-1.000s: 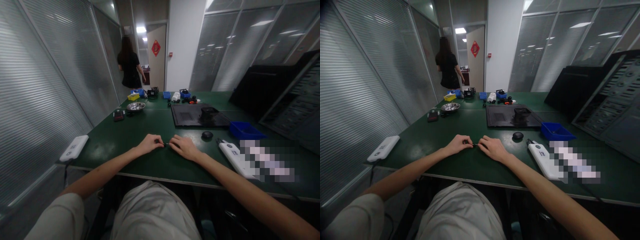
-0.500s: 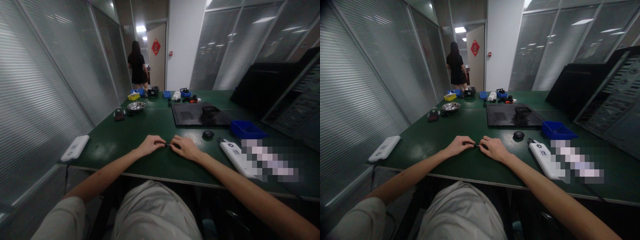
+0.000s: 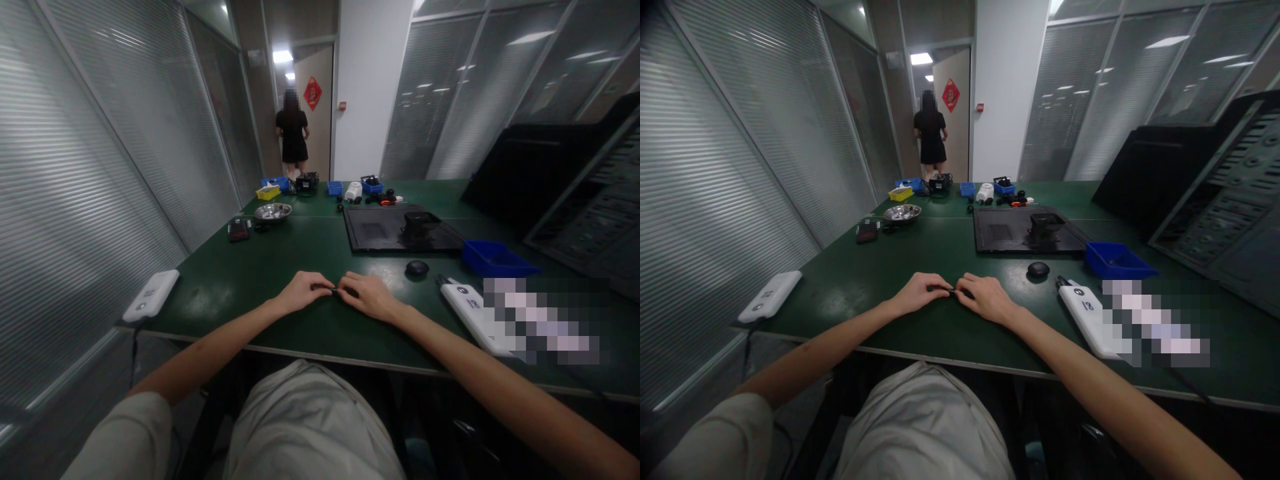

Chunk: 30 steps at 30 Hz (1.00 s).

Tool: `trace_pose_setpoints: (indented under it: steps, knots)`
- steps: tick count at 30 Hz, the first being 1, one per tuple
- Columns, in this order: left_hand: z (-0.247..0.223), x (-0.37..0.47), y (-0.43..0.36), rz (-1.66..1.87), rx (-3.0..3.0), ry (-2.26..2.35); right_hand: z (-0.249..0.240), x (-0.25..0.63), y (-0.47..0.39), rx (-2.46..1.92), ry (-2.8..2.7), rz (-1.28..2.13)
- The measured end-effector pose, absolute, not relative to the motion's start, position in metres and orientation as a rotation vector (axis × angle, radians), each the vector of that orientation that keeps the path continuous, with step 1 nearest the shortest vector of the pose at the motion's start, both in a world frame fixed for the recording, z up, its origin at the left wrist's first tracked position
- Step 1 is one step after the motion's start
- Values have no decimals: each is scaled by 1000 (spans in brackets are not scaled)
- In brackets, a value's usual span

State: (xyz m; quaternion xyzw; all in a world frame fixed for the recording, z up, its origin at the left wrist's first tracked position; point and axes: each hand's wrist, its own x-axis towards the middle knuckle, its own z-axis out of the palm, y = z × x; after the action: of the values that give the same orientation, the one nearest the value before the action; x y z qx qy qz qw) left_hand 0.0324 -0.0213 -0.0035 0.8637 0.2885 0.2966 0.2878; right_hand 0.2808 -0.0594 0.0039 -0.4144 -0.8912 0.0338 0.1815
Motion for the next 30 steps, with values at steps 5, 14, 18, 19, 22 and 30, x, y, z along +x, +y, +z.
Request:
trace_pose_setpoints:
  steps: [5,14,18,19,22,30]
  knots:
    - [-6,35,-20,789,2282,789,4,277,-60,-1156,-2519,95]
    - [-1,32,-24,827,2284,707,6,278,-61,-1177,-2528,83]
    - [1,26,-20,851,2332,750,7,278,-63,-1193,-2531,64]
    - [1,25,-18,851,2348,768,7,278,-63,-1197,-2532,60]
    - [1,25,-16,804,2377,803,7,278,-62,-1203,-2533,43]
    - [2,21,-15,847,2610,905,5,278,-62,-1193,-2532,23]
